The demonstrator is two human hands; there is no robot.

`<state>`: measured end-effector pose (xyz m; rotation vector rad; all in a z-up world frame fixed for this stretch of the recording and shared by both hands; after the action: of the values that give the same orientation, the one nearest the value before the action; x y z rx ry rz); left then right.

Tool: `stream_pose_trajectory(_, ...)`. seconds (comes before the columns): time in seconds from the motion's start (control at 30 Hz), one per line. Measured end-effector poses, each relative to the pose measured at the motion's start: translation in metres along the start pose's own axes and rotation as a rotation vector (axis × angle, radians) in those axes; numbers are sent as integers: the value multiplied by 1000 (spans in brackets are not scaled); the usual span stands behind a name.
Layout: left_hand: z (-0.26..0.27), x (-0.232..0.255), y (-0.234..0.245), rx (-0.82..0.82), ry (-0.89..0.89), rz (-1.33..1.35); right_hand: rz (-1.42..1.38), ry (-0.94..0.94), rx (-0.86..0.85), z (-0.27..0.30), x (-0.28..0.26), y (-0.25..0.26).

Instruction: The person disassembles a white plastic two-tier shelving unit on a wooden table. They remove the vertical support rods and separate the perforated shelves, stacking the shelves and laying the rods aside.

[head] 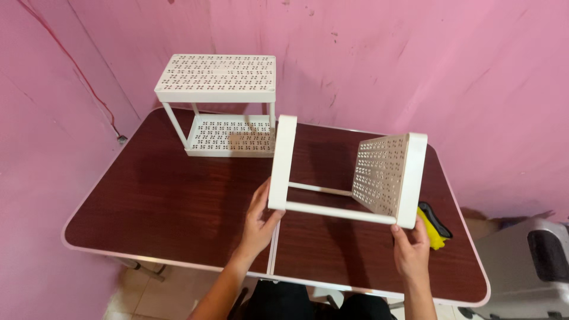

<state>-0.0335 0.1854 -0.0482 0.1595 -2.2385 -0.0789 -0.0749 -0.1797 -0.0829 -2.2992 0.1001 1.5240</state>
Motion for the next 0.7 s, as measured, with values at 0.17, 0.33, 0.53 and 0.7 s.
stream_pose_trajectory(0.17, -15, 12, -1, 5, 58, -39, 110, 44, 32, -12, -29, -21)
stream_pose_trajectory(0.33, -37, 24, -3, 2, 88, -35, 285, 23, 47, -36, -49, -37)
stream_pose_trajectory(0.53, -53, 37, 1, 52, 91, -67, 279, 69, -93, -57, -66, -44)
stream_pose_trajectory(0.7, -67, 42, 7, -12, 99, -72, 329, -50, -87, -67, -70, -42)
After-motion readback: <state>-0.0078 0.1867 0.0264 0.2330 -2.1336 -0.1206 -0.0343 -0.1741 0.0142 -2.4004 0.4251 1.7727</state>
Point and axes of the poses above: each hand's wrist, its own z-axis away from the middle knuckle, its own y-axis out of the back of the hand, x = y × z, the point moved 2 cm from there along -z, towards the middle knuckle
